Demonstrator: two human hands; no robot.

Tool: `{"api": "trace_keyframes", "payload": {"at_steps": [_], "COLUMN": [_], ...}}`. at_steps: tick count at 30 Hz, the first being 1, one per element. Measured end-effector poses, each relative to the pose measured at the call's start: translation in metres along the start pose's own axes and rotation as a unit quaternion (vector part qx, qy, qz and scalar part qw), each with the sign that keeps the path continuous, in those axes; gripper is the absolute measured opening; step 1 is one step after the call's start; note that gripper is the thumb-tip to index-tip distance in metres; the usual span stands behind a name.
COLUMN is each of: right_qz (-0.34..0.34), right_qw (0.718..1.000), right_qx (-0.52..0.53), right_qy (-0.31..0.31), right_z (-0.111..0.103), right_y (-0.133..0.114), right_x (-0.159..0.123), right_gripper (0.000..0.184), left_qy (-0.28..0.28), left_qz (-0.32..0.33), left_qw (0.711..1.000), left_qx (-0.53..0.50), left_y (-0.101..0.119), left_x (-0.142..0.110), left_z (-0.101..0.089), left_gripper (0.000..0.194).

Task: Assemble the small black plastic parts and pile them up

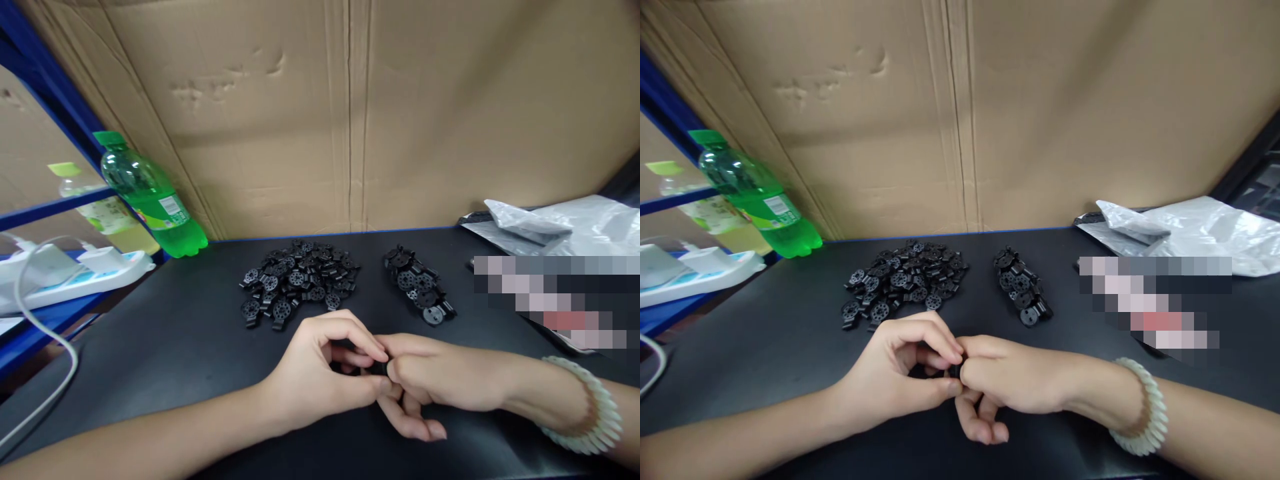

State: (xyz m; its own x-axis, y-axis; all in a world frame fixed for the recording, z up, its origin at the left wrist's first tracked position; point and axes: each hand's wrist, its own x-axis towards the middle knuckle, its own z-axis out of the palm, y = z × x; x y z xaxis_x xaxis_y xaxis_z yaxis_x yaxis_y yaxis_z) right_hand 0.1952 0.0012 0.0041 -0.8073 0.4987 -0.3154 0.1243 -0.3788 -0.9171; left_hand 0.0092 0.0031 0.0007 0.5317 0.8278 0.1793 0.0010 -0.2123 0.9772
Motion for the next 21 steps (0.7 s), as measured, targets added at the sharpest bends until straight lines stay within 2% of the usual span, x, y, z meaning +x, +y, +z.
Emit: {"api": "trace_keyframes", "payload": {"at_steps": [5, 9, 12, 18, 21], "right_qz": [0.0, -0.008, -0.026, -0.054, -0.083], "right_qw": [1.0, 0.996, 0.992, 0.993, 0.994], "right_qx": [0.021, 0.087, 0.117, 0.092, 0.058], "right_qy": [-0.005, 0.004, -0.026, -0.04, -0.032], "right_z": [-0.001, -0.002, -0.003, -0.006, -0.007], "right_y": [0.006, 0.009, 0.007, 0.006, 0.005], "right_x": [0.001, 0.0, -0.002, -0.009, -0.014], "right_gripper": [0.036, 0.018, 0.018, 0.028, 0.015], "left_qy": [0.009, 0.064, 0.069, 0.084, 0.096], "left_qz": [0.001, -0.03, -0.036, -0.038, -0.055], "left_qw": [1.0, 0.995, 0.994, 0.992, 0.986], "left_qx": [-0.01, -0.065, -0.08, -0.088, -0.121], "left_y": [-0.004, -0.004, -0.002, 0.003, 0.003], "left_x": [0.0, 0.002, 0.001, -0.006, -0.007], "left_z": [0.001, -0.003, -0.006, -0.009, -0.012], "left_gripper": [0.021, 0.018, 0.012, 0.01, 0.006]}}
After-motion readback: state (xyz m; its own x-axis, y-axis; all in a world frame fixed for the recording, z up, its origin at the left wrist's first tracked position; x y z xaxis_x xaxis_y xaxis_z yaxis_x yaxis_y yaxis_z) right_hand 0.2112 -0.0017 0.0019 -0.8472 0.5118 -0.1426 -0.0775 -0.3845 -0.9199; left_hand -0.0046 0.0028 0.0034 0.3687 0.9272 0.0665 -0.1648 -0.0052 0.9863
